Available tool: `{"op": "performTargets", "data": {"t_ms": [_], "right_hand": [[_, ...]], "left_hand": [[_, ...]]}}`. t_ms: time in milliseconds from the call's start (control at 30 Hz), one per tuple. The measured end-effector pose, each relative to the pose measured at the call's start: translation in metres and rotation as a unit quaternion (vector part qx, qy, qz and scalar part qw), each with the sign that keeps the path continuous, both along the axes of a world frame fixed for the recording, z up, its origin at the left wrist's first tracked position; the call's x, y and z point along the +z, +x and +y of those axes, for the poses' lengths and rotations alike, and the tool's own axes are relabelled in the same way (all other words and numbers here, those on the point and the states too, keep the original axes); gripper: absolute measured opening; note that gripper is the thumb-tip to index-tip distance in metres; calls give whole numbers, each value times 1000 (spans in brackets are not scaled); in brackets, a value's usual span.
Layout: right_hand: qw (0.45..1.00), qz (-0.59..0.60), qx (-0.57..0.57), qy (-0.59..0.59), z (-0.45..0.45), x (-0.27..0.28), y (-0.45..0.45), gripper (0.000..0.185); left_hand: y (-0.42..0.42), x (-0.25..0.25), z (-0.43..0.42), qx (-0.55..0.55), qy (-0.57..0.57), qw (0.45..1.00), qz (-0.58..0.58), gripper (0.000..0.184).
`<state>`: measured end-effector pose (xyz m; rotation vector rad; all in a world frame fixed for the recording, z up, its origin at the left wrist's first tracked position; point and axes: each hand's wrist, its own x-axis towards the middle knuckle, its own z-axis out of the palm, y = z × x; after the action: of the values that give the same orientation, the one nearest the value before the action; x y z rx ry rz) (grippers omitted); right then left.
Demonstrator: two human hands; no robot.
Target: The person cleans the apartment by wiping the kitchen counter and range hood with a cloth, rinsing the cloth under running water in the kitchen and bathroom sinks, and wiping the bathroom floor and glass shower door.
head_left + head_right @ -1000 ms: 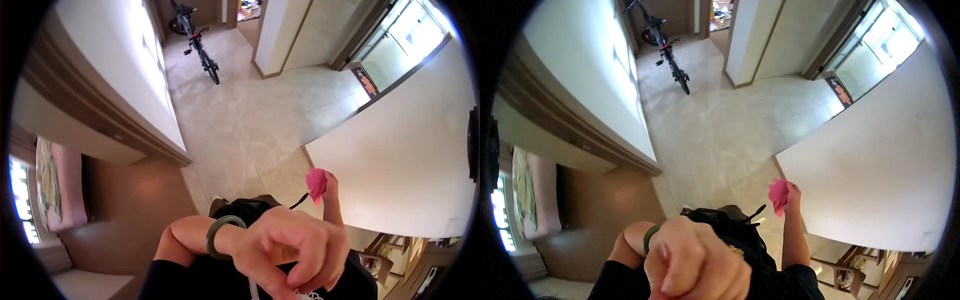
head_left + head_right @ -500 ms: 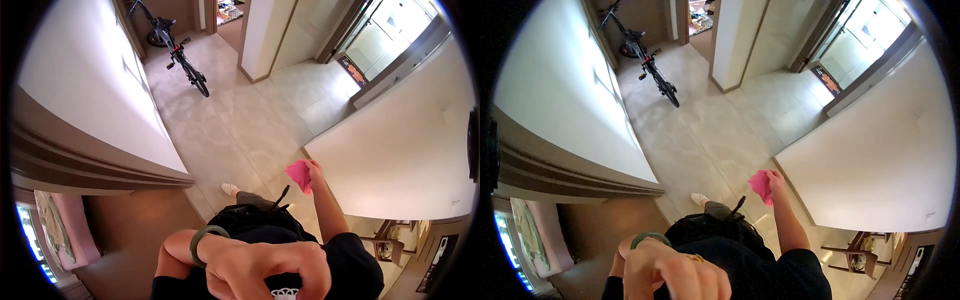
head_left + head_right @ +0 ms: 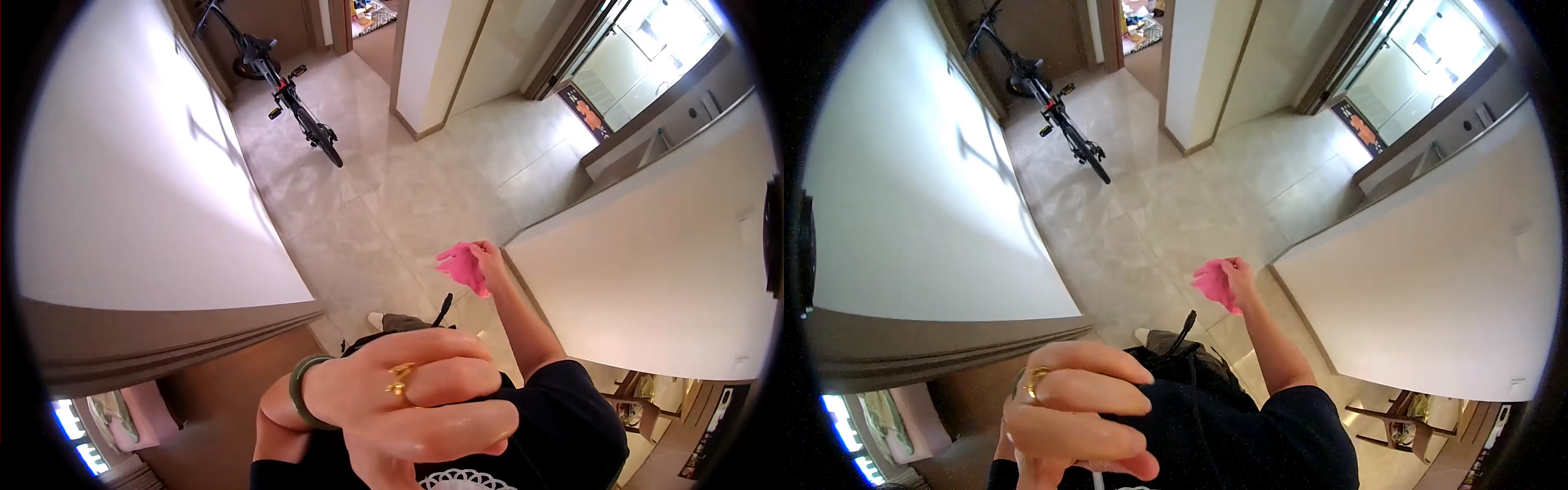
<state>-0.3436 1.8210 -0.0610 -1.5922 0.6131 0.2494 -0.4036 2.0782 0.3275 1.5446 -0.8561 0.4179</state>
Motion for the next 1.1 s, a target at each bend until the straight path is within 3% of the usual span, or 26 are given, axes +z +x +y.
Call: {"op": "performTargets", "data": {"t_ms": [67,100,200,233,300,333,400,600,733,767,833,933,1000,1067,1100], "right_hand": [[1000,8,-9,-7,0,0,7,18],[1000,9,-19,12,-1,-2,8,18],[999,5,-26,20,-2,-15,11,17],[1000,-6,-24,11,-3,-21,14,17],[1000,7,-19,-14,-5,-28,17,19],[999,20,-13,-38,-4,-29,18,20],[1000,12,-6,-19,0,-34,20,20],[1000,-5,11,-16,10,-42,26,25],[999,-21,3,-49,17,-51,21,29],[999,-23,-3,-49,13,-50,20,29],[997,-34,-57,29,0,-35,16,23],[993,0,-104,56,-23,-12,1,21],[990,9,-130,55,-44,-14,-8,21],[956,3,-246,157,-68,-8,-10,21],[954,11,-250,166,-80,-15,-7,22]], "left_hand": [[16,-1,-1,-56,-20,996,61,28],[31,-10,-8,-162,-142,977,4,20],[47,-43,-25,-335,-344,874,-68,23],[44,-38,-15,-260,-225,935,-84,16],[50,-24,-1,-217,-34,975,-31,21],[56,-39,-2,-230,-59,970,-51,18],[59,-49,7,-234,-52,970,30,20],[54,-90,53,-81,-3,996,41,16],[28,-164,109,90,86,970,210,9],[19,-184,116,85,87,971,207,9],[2,-227,128,157,51,911,379,1],[-13,-299,161,126,93,910,384,8],[-8,-306,144,109,91,905,401,10],[10,-306,124,93,93,900,416,12],[26,-302,114,90,101,898,418,13]]}}
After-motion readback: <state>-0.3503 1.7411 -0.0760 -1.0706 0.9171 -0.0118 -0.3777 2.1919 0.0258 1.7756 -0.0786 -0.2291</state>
